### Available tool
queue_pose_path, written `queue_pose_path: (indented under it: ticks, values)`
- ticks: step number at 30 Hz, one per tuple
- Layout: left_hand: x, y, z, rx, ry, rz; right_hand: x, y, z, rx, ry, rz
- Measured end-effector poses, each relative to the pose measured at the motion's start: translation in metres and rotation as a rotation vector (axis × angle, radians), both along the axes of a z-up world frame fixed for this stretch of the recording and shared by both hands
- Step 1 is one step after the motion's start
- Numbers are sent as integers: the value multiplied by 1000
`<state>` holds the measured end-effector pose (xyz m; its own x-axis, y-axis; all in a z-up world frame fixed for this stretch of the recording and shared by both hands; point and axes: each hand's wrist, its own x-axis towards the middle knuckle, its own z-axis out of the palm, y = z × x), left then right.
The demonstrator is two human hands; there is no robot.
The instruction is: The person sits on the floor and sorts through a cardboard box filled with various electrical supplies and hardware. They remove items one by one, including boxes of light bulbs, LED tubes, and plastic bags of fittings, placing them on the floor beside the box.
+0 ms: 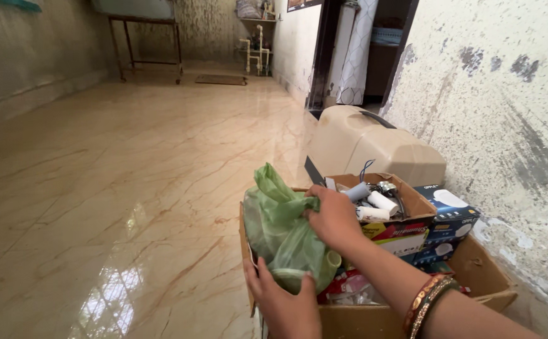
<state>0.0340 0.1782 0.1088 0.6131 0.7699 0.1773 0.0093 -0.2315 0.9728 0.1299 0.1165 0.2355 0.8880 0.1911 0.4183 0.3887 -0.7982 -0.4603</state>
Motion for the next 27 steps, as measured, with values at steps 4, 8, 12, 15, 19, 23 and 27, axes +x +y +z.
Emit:
queue_pose_path:
  ticks: [4, 8, 12, 15, 19, 23, 27]
  values:
    - [-12, 3, 13, 4, 183, -68, -3, -2, 4, 23, -131, 33]
    - [-19, 8, 24, -7, 340, -147, -13, 1, 17, 148, -145, 34]
    - [-30, 10, 25, 6, 269, -103, -30, 5, 46, 246, -131, 30]
    - [-31, 16, 28, -207, 295, -121, -42, 8, 60, 305, -110, 26]
    - [-33, 16, 24, -238, 144, -36, -60, 14, 62, 301, -193, 107]
    - [-29, 11, 18, -132, 69, 25, -72, 14, 67, 372, -168, 103]
    - [-30, 12, 23, 15, -68, -11, -88, 11, 73, 328, -287, 230]
